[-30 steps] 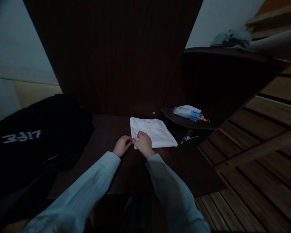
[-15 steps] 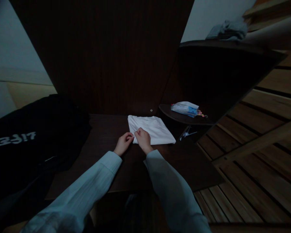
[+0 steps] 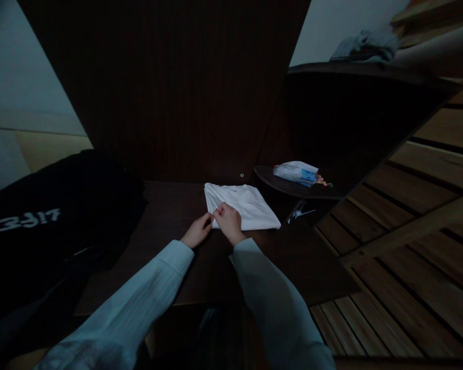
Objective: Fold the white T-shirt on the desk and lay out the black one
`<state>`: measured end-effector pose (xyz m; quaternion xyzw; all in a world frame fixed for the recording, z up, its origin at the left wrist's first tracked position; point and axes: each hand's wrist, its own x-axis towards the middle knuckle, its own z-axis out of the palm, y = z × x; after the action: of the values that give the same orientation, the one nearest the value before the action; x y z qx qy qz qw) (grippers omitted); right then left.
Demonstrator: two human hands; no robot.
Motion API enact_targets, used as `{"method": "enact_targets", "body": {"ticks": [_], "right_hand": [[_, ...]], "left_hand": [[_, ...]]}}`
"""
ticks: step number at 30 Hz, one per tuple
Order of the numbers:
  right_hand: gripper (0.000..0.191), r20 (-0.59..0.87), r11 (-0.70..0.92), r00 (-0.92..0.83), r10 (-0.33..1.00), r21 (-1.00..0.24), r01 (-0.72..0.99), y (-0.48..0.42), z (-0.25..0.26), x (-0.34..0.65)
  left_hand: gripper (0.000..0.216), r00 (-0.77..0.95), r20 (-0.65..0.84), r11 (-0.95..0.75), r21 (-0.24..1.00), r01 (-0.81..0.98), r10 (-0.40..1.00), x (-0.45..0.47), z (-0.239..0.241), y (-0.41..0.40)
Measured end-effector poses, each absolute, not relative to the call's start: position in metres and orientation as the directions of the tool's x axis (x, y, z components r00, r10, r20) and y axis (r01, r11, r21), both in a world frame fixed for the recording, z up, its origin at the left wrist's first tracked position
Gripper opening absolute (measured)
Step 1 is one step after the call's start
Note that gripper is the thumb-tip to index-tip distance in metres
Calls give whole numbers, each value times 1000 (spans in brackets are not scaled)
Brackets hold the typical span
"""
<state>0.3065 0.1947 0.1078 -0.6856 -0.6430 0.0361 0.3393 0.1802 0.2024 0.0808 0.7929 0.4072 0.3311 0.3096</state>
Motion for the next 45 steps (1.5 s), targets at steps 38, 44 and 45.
{"method": "enact_targets", "body": {"ticks": [38,44,45], "right_hand": [[26,266,57,64,962,-424,904,197,107,311],[27,335,89,99,937,-503,860,198,103,313],[27,356,104,101,929,-513,852,197,102,313]], "left_hand": [[12,503,220,-537,515,668,836,183,88,189],[46,449,280,-525,548,651,849,180,83,191],[43,452,278,-528,530,663,847,179,83,191]]}}
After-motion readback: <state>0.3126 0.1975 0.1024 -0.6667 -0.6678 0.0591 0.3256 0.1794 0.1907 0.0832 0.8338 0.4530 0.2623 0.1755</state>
